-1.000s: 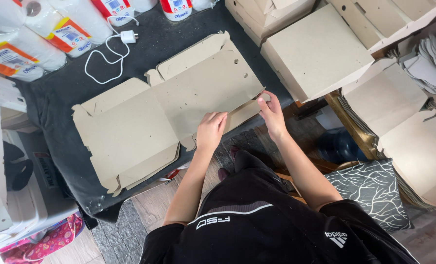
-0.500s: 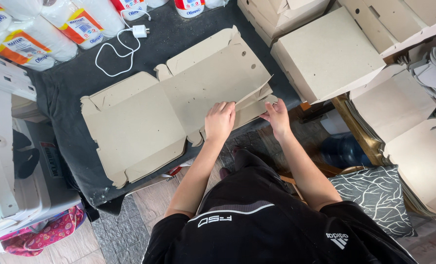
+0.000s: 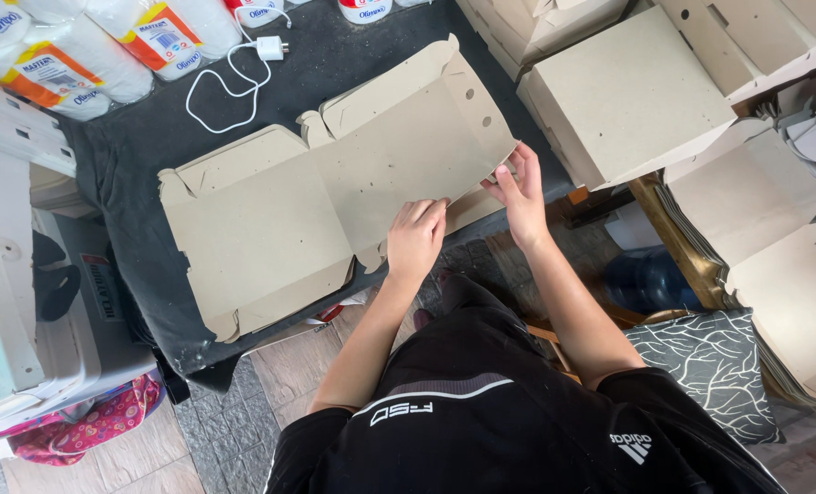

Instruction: The person assembles cardboard boxes by hand, folding the side tabs and main flaps of flat cardboard pieces to create open containers, then stacks the completed boxes.

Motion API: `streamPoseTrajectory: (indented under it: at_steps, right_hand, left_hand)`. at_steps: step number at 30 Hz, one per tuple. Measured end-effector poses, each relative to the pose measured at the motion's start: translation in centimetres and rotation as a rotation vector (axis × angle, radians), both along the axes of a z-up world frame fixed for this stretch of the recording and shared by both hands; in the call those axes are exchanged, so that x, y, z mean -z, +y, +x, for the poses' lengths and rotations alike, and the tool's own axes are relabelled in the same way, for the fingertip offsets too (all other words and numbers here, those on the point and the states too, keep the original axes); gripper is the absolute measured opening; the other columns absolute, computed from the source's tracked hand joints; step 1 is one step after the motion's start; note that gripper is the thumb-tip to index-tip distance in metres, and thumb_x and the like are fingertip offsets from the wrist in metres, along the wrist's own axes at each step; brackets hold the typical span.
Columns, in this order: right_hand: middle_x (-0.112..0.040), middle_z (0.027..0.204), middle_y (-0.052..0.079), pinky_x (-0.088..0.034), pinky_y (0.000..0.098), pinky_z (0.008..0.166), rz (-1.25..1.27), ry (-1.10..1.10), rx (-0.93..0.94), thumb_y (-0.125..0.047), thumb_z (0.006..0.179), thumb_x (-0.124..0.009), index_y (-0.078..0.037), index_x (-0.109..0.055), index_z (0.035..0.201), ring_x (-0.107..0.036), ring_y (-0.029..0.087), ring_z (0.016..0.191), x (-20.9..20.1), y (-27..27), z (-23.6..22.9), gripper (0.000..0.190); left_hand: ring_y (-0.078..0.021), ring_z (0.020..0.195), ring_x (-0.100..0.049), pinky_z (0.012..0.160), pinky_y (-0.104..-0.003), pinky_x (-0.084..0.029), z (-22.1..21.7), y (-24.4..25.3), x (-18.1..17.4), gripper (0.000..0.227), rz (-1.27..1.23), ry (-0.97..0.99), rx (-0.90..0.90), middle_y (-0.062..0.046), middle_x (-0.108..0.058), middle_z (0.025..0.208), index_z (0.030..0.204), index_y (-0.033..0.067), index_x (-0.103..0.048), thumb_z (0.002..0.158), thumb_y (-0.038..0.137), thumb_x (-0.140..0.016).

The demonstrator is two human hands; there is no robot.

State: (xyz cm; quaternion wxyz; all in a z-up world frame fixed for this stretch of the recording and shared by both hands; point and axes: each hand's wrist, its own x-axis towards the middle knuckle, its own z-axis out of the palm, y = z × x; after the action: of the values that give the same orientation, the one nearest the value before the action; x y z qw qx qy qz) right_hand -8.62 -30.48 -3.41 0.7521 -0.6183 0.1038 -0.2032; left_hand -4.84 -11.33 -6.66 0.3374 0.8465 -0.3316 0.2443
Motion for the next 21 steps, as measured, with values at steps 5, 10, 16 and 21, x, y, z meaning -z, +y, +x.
streamPoseTrajectory:
  at_steps: [5,10,16,21]
  right_hand:
    - [-0.044,0.155,0.014,-0.056,0.0408,0.102,-0.048,0.076,-0.017,-0.035,0.112,-0.046,-0.015,-0.041,0.156,-0.056,0.024,0.128,-0.7,1.3,0.1,0.049]
    - [-0.047,0.158,0.006,-0.05,0.0273,0.096,-0.226,0.187,0.01,-0.039,0.111,-0.044,-0.023,-0.059,0.144,-0.051,0.016,0.134,-2.2,3.1,-0.2,0.04]
    - [-0.058,0.139,0.006,-0.053,0.0301,0.084,0.081,0.225,0.115,-0.024,0.104,-0.062,-0.015,-0.058,0.115,-0.057,0.015,0.111,-0.7,2.5,1.3,0.014]
    - [-0.056,0.117,0.0,-0.049,0.0307,0.076,0.168,0.324,0.127,-0.021,0.099,-0.067,-0.02,-0.051,0.112,-0.052,0.013,0.095,1.3,1.6,2.4,0.02]
  left_hand:
    - [-0.0153,0.085,-0.066,0.075,-0.029,-0.057,-0.3,0.2,1.1,0.018,0.012,-0.008,-0.025,0.006,-0.064,0.089,0.109,0.0222,-0.072,0.093,0.015,-0.066]
    - [-0.016,0.084,-0.066,0.074,-0.03,-0.057,-0.4,0.4,1.6,0.017,0.019,-0.006,-0.036,0.006,-0.063,0.089,0.107,0.0234,-0.072,0.093,0.017,-0.066]
    - [-0.0141,0.083,-0.067,0.072,-0.029,-0.057,-0.5,0.4,2.5,0.015,0.035,-0.007,-0.017,0.007,-0.063,0.088,0.106,0.025,-0.072,0.093,0.019,-0.067]
    - [-0.0143,0.084,-0.067,0.069,-0.029,-0.056,-0.5,0.4,2.5,0.014,0.083,-0.038,-0.007,0.007,-0.061,0.088,0.106,0.0242,-0.071,0.097,0.019,-0.063]
